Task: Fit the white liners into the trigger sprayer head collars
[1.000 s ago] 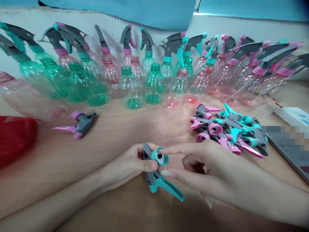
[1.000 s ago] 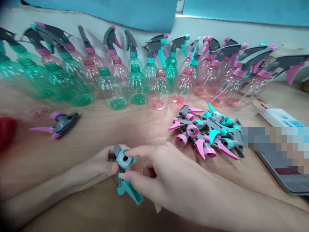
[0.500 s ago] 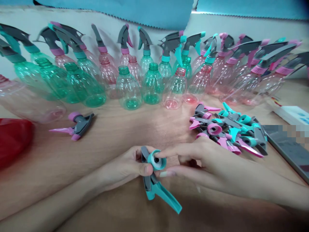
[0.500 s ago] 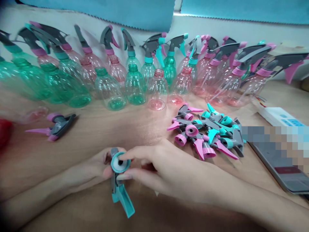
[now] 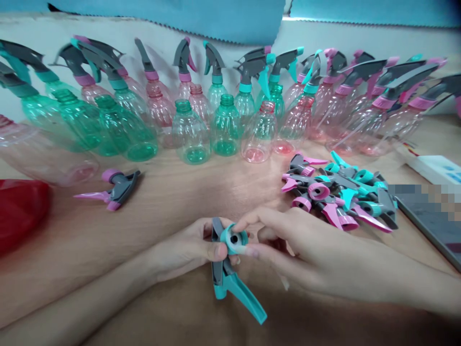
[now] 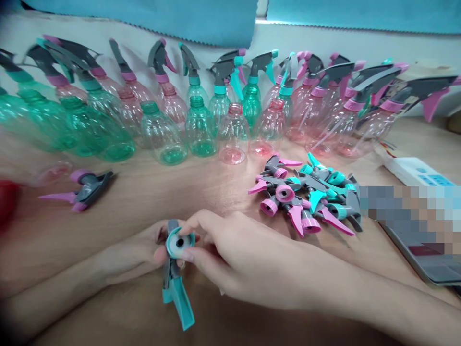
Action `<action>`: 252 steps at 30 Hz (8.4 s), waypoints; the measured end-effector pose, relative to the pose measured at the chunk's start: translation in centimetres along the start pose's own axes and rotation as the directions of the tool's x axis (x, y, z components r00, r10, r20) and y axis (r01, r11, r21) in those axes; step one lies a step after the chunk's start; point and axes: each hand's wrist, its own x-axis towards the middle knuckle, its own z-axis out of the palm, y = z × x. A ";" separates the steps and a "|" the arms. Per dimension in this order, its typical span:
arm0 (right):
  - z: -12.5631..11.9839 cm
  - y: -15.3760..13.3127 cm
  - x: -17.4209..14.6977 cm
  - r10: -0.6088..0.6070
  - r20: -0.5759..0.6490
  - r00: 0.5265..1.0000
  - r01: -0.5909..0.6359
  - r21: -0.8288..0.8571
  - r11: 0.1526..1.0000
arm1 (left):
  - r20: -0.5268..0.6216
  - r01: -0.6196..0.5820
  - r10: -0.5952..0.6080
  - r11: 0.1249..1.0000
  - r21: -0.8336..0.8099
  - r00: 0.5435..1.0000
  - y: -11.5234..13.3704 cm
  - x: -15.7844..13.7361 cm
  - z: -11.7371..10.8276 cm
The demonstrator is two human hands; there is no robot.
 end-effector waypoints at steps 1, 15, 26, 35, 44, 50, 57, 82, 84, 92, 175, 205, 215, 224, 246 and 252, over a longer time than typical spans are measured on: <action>0.1 -0.1 -0.1 0.015 0.002 1.000 -0.014 -0.020 1.000 | -0.001 0.001 -0.001 1.000 0.005 1.000 0.0 0.0 0.0; -0.1 -0.4 0.0 0.020 0.079 0.997 -0.028 0.102 0.994 | 0.009 -0.002 0.002 0.999 0.044 1.000 0.0 -0.1 0.0; -0.1 -0.3 -0.1 -0.074 -0.004 0.997 0.073 -0.161 0.984 | 0.033 0.003 -0.006 0.994 0.105 0.999 -0.1 0.1 0.0; -0.4 0.1 0.3 -0.111 0.040 0.993 0.114 -0.081 0.990 | 0.077 0.050 -0.069 0.973 0.224 0.995 0.1 -0.1 0.2; 0.1 1.0 0.8 -0.117 -0.054 0.992 0.115 -0.039 0.993 | 0.049 0.039 -0.047 0.989 0.146 0.998 0.2 0.0 0.2; 0.2 1.2 0.6 -0.161 -0.132 0.978 0.151 -0.085 0.985 | 0.047 0.039 -0.045 0.992 0.116 0.998 0.1 0.0 0.0; 0.6 0.4 -0.3 -0.269 -0.185 0.945 0.212 -0.278 0.937 | 0.011 0.018 -0.019 0.996 0.089 1.000 0.0 0.1 -0.2; 0.5 1.0 0.2 -0.317 -0.105 0.943 0.298 -0.165 0.940 | 0.038 -0.010 0.010 1.000 0.009 0.999 -0.1 0.0 -0.3; 0.4 1.0 0.2 -0.298 -0.115 0.947 0.271 -0.206 0.940 | 0.030 -0.013 0.013 1.000 -0.001 0.999 -0.1 0.1 -0.4; 0.9 -0.6 -0.4 -0.034 -0.229 0.973 -0.028 -0.266 0.964 | -0.010 -0.036 0.037 0.999 0.039 0.999 0.0 0.2 0.0; 0.9 1.1 0.6 -0.327 -0.157 0.932 0.334 0.017 0.943 | 0.077 0.093 -0.102 0.989 0.115 0.992 0.2 -0.2 0.0; 1.1 1.5 1.0 -0.462 -0.314 0.829 0.462 -0.077 0.883 | -0.033 -0.006 0.005 1.000 -0.025 0.999 -0.6 -0.6 -0.6; 0.4 1.7 0.7 -0.386 -0.164 0.908 0.385 -0.041 0.922 | -0.113 -0.025 0.082 0.898 0.439 0.990 1.7 -1.2 0.3; -1.4 -1.4 -0.8 -0.064 0.026 0.998 0.066 -0.070 0.995 | 0.025 -0.281 0.498 0.447 0.849 0.867 1.0 -2.2 3.3; -0.8 -2.0 -2.1 -0.125 0.143 0.982 0.158 -0.246 0.956 | 0.210 -0.441 0.742 0.128 0.888 0.637 -2.5 -1.8 3.7; -0.7 -2.1 -2.4 -0.111 0.149 0.983 0.155 -0.332 0.930 | 0.218 -0.430 0.739 0.106 0.897 0.637 -2.8 -2.0 3.5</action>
